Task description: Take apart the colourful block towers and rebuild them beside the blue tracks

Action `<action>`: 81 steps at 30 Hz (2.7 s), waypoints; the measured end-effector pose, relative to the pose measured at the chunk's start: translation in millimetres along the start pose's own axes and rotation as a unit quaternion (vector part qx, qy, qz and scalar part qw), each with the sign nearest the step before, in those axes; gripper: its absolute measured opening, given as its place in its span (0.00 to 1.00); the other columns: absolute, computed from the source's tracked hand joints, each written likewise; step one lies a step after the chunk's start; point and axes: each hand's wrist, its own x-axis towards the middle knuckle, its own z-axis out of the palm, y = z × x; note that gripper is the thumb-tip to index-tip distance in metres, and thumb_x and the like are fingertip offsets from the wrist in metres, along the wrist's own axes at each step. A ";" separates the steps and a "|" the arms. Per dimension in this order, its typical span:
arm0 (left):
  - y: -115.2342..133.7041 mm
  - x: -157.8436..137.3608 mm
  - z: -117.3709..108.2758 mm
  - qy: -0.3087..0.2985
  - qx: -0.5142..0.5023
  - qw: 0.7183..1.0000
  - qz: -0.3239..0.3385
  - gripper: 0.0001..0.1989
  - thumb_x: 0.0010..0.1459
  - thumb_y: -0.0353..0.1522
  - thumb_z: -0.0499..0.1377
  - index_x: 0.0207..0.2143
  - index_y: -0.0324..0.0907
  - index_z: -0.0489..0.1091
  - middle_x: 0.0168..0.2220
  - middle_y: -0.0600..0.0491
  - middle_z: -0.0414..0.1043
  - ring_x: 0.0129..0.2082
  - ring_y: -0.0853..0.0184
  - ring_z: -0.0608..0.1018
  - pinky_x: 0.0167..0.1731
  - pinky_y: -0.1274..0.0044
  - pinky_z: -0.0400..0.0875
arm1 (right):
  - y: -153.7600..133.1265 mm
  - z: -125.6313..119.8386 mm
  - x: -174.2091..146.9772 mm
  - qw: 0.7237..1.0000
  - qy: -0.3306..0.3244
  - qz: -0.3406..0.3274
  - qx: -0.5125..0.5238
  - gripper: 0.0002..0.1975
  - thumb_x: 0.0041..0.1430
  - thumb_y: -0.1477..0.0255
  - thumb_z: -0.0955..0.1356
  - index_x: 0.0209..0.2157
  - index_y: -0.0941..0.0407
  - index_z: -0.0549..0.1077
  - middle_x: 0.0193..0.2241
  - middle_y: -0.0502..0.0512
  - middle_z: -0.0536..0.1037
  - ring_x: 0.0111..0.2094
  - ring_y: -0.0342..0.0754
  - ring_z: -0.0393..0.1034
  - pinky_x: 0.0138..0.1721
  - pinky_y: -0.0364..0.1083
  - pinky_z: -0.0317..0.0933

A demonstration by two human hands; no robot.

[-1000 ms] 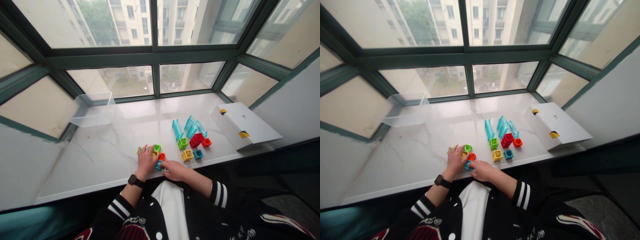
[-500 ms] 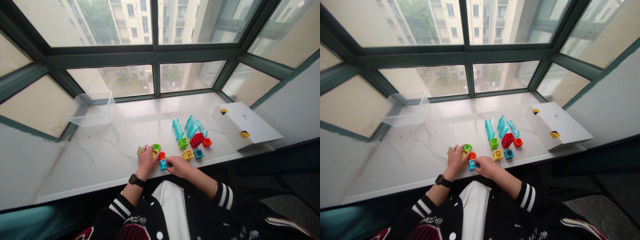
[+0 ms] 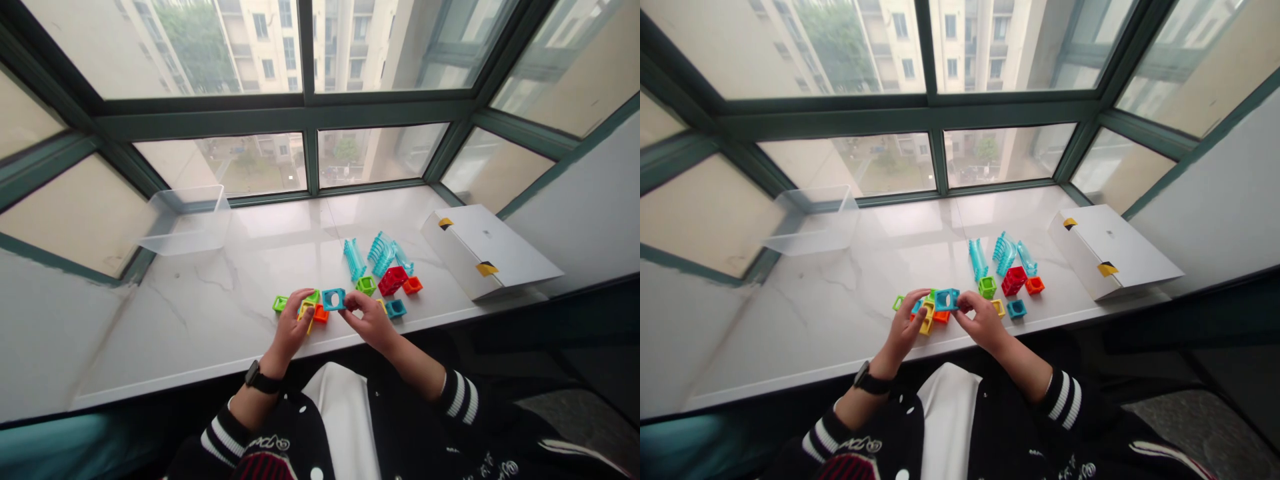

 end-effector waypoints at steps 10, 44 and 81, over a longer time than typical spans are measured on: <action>27.5 -6.8 19.7 -0.066 -0.300 0.950 -0.066 0.26 0.65 0.43 0.67 0.62 0.49 0.67 0.59 0.43 0.76 0.57 0.54 0.80 0.58 0.61 0.77 | -3.1 1.6 -4.8 0.997 -0.045 -0.056 -0.003 0.02 0.65 0.72 0.70 0.38 0.52 0.73 0.34 0.51 0.77 0.36 0.48 0.74 0.39 0.47 0.72; -5.9 5.3 30.7 0.000 0.020 0.995 -0.093 0.18 0.72 0.47 0.53 0.51 0.45 0.73 0.51 0.45 0.77 0.56 0.55 0.78 0.60 0.60 0.70 | 11.6 -42.9 -9.9 0.980 0.094 -0.128 -0.120 0.32 0.64 0.65 0.76 0.67 0.51 0.66 0.59 0.63 0.78 0.60 0.61 0.75 0.62 0.61 0.71; -39.1 9.6 48.2 -0.057 0.379 0.923 -0.011 0.20 0.71 0.39 0.53 0.60 0.43 0.72 0.64 0.38 0.71 0.65 0.49 0.71 0.71 0.47 0.51 | 153.9 -88.6 -85.9 0.962 0.132 0.122 -0.204 0.36 0.63 0.50 0.72 0.64 0.56 0.70 0.59 0.68 0.76 0.61 0.64 0.72 0.65 0.65 0.66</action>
